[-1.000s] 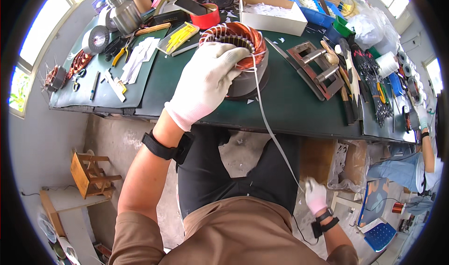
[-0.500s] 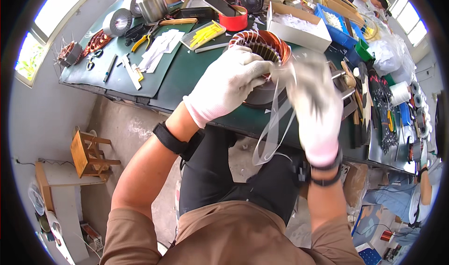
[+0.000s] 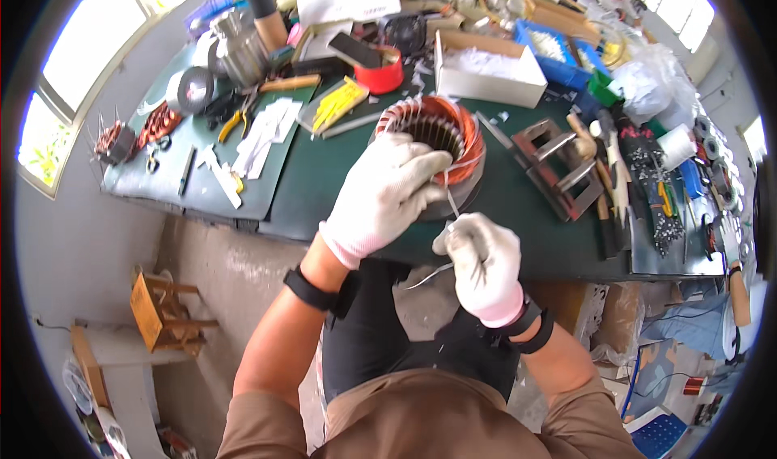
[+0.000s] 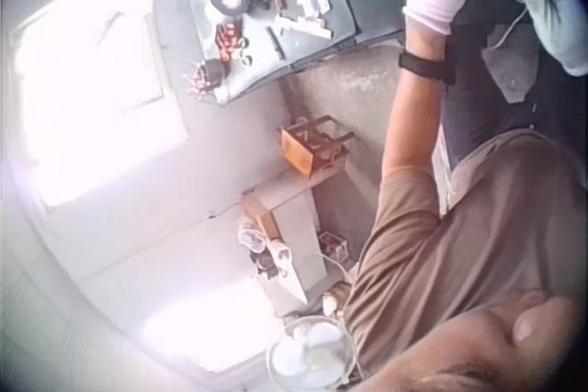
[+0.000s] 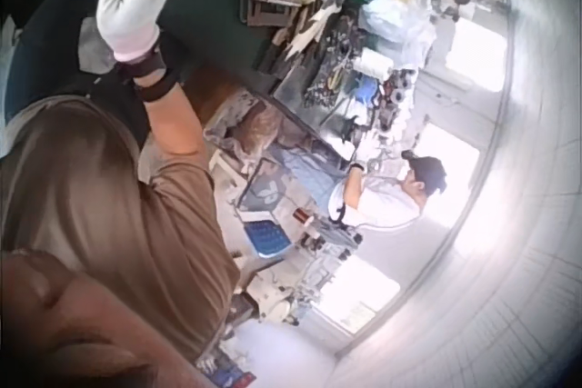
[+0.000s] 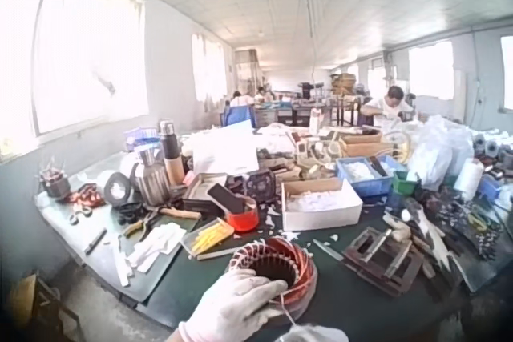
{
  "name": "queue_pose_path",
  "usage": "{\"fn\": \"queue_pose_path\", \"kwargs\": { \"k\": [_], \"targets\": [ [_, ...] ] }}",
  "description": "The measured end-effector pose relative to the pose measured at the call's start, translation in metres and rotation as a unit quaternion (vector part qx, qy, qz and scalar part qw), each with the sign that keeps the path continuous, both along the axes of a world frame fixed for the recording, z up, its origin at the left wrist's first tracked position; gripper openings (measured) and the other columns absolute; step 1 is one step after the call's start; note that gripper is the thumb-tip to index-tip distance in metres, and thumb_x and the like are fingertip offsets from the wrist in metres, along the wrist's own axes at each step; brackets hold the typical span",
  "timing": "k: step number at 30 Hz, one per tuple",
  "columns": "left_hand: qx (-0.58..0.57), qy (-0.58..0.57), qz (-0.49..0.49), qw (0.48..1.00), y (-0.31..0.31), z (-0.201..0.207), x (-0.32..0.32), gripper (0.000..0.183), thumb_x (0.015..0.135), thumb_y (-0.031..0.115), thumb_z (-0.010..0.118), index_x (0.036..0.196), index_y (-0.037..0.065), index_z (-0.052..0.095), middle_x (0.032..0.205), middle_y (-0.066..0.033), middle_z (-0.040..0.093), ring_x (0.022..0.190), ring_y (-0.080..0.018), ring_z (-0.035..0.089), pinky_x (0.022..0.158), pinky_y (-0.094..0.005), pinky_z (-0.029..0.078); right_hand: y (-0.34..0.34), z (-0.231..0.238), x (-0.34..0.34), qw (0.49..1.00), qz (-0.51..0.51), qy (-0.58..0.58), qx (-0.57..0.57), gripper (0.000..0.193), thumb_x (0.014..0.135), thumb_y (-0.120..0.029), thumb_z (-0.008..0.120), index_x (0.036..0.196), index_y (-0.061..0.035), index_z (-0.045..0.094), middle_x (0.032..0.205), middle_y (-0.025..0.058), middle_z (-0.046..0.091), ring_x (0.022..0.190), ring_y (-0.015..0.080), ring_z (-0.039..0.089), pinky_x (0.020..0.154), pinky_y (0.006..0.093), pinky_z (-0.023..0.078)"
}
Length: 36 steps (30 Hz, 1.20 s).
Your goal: Manually winding and tying copper wire onto an electric motor stator.
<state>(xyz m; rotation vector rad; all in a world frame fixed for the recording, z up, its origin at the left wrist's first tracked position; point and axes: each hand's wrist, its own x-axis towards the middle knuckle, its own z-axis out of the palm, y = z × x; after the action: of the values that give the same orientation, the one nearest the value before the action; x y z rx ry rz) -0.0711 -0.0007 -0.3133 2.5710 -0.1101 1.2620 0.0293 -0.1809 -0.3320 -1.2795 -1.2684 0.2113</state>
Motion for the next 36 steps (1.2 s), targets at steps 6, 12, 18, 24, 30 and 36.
{"fn": "queue_pose_path", "kwargs": {
  "k": [6, 12, 18, 24, 30, 36],
  "targets": [
    [-0.030, 0.006, 0.035, 0.999, -0.005, 0.001, 0.000, 0.037, 0.075, 0.005, 0.088, 0.110, 0.005, 0.077, 0.102, -0.0099, 0.076, 0.101, -0.0341, 0.070, 0.093, -0.0428, 0.056, -0.038, 0.043, -0.010, 0.938, -0.039, -0.339, -0.054, 0.028, 0.086, -0.014, 0.082, 0.112, -0.0084, 0.072, 0.121, 0.0123, 0.071, 0.106, 0.0335, 0.067, 0.095, 0.0512, 0.051],
    [-0.040, 0.024, 0.013, 0.999, 0.004, -0.001, -0.003, 0.039, 0.074, 0.006, 0.088, 0.111, 0.004, 0.078, 0.103, -0.0109, 0.075, 0.103, -0.0361, 0.069, 0.095, -0.0433, 0.056, -0.054, 0.021, 0.018, 0.974, -0.144, -0.124, -0.121, 0.031, 0.104, 0.001, 0.059, 0.135, 0.0016, 0.065, 0.110, 0.0218, 0.075, 0.084, 0.0379, 0.075, 0.075, 0.0398, 0.060],
    [-0.031, 0.033, 0.006, 0.999, 0.005, 0.007, -0.002, 0.039, 0.075, 0.007, 0.089, 0.112, 0.004, 0.078, 0.103, -0.0112, 0.075, 0.102, -0.0353, 0.069, 0.096, -0.0439, 0.055, -0.016, -0.013, 0.019, 0.955, -0.155, -0.234, -0.092, 0.018, 0.097, 0.000, 0.067, 0.115, -0.0031, 0.064, 0.096, 0.0159, 0.074, 0.076, 0.0370, 0.074, 0.067, 0.0424, 0.060],
    [-0.027, 0.131, -0.017, 0.991, 0.017, 0.025, 0.000, 0.037, 0.077, 0.011, 0.086, 0.113, 0.004, 0.078, 0.094, -0.0115, 0.071, 0.095, -0.0338, 0.067, 0.092, -0.0442, 0.054, 0.008, -0.002, 0.034, 0.988, 0.005, -0.087, -0.129, 0.025, 0.099, -0.006, 0.069, 0.121, 0.0000, 0.061, 0.090, 0.0176, 0.076, 0.076, 0.0375, 0.074, 0.070, 0.0441, 0.060],
    [0.070, 0.246, -0.025, 0.966, 0.035, 0.056, 0.005, 0.046, 0.078, 0.030, 0.086, 0.115, 0.003, 0.078, 0.110, -0.0157, 0.074, 0.108, -0.0355, 0.067, 0.109, -0.0505, 0.047, 0.005, 0.010, 0.034, 0.961, -0.142, -0.213, -0.103, 0.027, 0.093, -0.013, 0.079, 0.114, -0.0052, 0.064, 0.091, 0.0124, 0.076, 0.077, 0.0325, 0.074, 0.069, 0.0409, 0.058],
    [0.104, 0.111, 0.135, 0.979, -0.003, 0.045, -0.005, 0.102, 0.070, 0.018, 0.090, 0.159, 0.002, 0.043, 0.152, -0.0194, 0.059, 0.147, -0.0453, 0.048, 0.124, -0.0607, 0.034, 0.010, 0.042, 0.035, 0.969, 0.150, 0.193, -0.046, 0.081, 0.092, -0.002, 0.081, 0.160, -0.0010, 0.039, 0.153, 0.0195, 0.053, 0.097, 0.0149, 0.074, 0.075, 0.0319, 0.062]
  ]
}}
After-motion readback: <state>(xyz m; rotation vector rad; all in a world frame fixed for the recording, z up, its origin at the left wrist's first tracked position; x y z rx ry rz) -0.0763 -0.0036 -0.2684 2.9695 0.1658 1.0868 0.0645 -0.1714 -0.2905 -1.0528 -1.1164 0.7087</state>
